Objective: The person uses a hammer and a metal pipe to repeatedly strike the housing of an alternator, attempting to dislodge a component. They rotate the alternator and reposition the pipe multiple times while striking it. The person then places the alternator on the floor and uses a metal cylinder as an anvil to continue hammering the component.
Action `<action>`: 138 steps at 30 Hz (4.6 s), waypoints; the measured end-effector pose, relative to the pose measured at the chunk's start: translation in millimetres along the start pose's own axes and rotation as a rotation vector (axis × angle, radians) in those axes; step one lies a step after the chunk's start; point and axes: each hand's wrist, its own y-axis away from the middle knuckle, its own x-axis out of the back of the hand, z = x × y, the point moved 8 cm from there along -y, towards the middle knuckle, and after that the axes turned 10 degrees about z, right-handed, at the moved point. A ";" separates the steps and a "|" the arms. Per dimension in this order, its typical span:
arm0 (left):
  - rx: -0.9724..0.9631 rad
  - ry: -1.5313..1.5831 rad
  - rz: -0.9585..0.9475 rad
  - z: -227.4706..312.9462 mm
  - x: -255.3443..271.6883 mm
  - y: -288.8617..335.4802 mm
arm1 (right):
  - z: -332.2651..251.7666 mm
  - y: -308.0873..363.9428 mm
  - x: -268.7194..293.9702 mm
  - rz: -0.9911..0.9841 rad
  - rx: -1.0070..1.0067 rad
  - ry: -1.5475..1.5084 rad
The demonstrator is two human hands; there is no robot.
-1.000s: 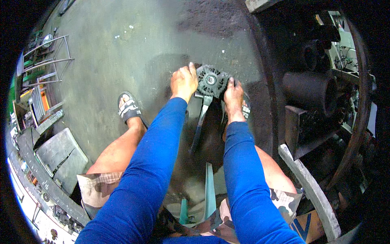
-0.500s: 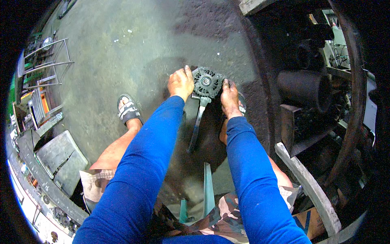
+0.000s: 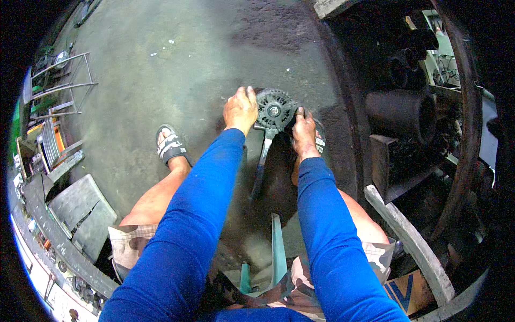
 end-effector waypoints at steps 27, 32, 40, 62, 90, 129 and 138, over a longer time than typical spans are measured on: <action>0.053 1.171 -0.355 61.7 301.9 48.8 | -423.7 299.9 131.5 -0.064 0.635 -0.240; 0.529 1.667 -0.274 -30.6 321.2 89.3 | -449.9 442.3 104.3 -0.566 0.972 -0.084; 0.383 1.831 -0.721 0.7 336.7 123.5 | -385.5 285.0 132.2 -0.237 0.977 -0.024; 0.129 1.929 -1.072 65.1 340.5 98.9 | -258.1 -119.2 179.7 0.482 0.611 0.951; 0.557 1.964 -0.443 44.9 312.8 78.2 | -298.5 158.5 190.1 -0.349 -0.121 -0.959; 0.134 1.725 -0.525 69.9 280.1 83.7 | -399.7 438.8 170.6 0.118 1.569 0.058; 0.167 1.939 -0.668 67.2 287.0 85.2 | -402.5 449.3 155.7 0.117 1.569 0.046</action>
